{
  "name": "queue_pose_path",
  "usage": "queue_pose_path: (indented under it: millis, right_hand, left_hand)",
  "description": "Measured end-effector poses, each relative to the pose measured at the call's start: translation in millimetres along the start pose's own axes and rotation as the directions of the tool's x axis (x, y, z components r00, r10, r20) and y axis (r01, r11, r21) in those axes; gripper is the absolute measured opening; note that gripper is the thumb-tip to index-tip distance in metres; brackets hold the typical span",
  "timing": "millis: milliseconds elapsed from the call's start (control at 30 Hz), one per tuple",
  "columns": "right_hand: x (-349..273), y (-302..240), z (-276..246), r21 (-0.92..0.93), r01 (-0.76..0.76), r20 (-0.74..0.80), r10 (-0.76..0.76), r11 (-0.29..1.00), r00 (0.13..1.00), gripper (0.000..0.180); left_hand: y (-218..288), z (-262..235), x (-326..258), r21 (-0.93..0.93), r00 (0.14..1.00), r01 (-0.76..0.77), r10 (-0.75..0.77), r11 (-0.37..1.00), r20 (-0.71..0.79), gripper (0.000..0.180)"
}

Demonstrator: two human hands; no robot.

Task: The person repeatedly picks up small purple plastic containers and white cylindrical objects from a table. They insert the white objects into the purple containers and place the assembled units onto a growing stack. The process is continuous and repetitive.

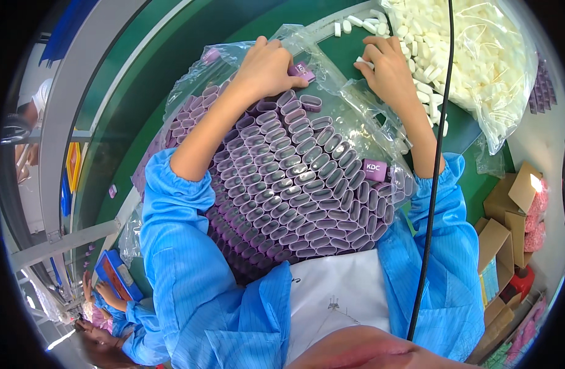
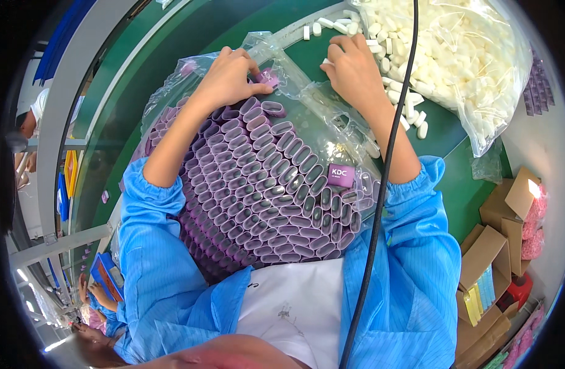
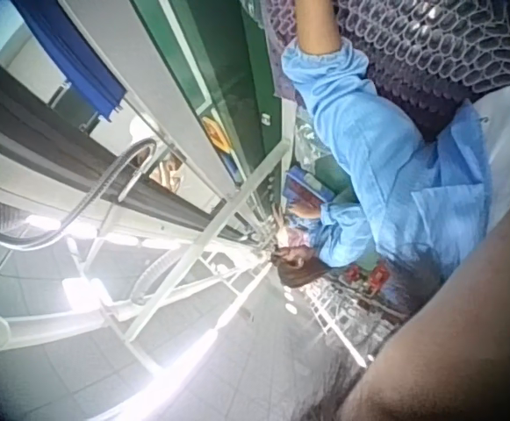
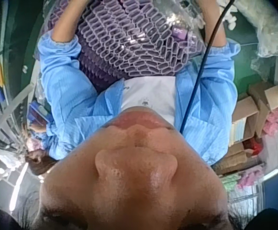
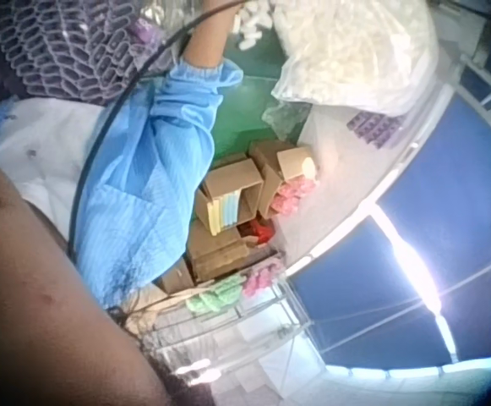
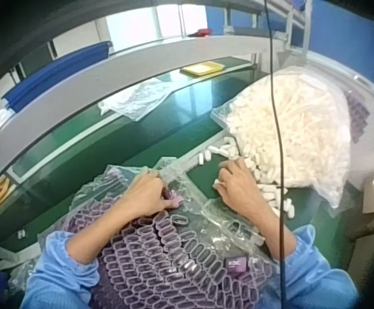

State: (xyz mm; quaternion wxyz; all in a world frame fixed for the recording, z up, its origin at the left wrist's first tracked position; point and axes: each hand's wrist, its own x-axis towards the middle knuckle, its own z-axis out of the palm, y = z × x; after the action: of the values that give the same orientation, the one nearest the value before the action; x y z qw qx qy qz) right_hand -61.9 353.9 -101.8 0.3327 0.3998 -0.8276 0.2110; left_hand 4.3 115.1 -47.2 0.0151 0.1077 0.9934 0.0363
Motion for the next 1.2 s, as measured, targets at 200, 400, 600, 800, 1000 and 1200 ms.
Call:
queue_pose_path:
  millis: [200,400,600,800,1000,1200]
  right_hand:
    - [10.5,-15.1,-15.7,0.444,-0.580,0.277,0.511,0.683,0.814,0.019]
    - [14.1,-30.2,-24.9,0.895,-0.386,0.277,0.399,0.225,0.874,0.015]
    - [16.2,-40.6,-34.1,0.950,-0.228,0.146,0.341,0.215,0.929,0.017]
    - [20.1,-38.9,-32.1,0.694,-0.011,-0.029,0.044,0.720,0.999,0.012]
    - [19.7,-41.2,-29.8,0.593,0.052,-0.065,-0.017,0.803,0.998,0.013]
    - [18.3,-53.8,-24.1,0.535,0.050,-0.163,0.045,0.843,0.986,0.014]
  left_hand:
    - [-0.9,-5.8,-9.5,-0.411,0.981,-0.013,-0.067,0.911,-0.181,0.030]
    - [23.9,-13.6,-21.6,-0.935,0.949,-0.291,-0.061,0.205,-0.309,0.016]
    - [40.2,1.6,-23.7,-0.850,0.901,-0.394,-0.035,0.349,-0.432,0.022]
    - [41.2,6.0,-27.3,-0.644,0.923,-0.250,-0.024,0.723,-0.385,0.029]
    - [36.7,14.8,-22.7,-0.592,0.873,-0.315,-0.017,0.742,-0.487,0.030]
    - [40.5,14.6,-24.7,-0.562,0.854,-0.325,-0.018,0.760,-0.519,0.034]
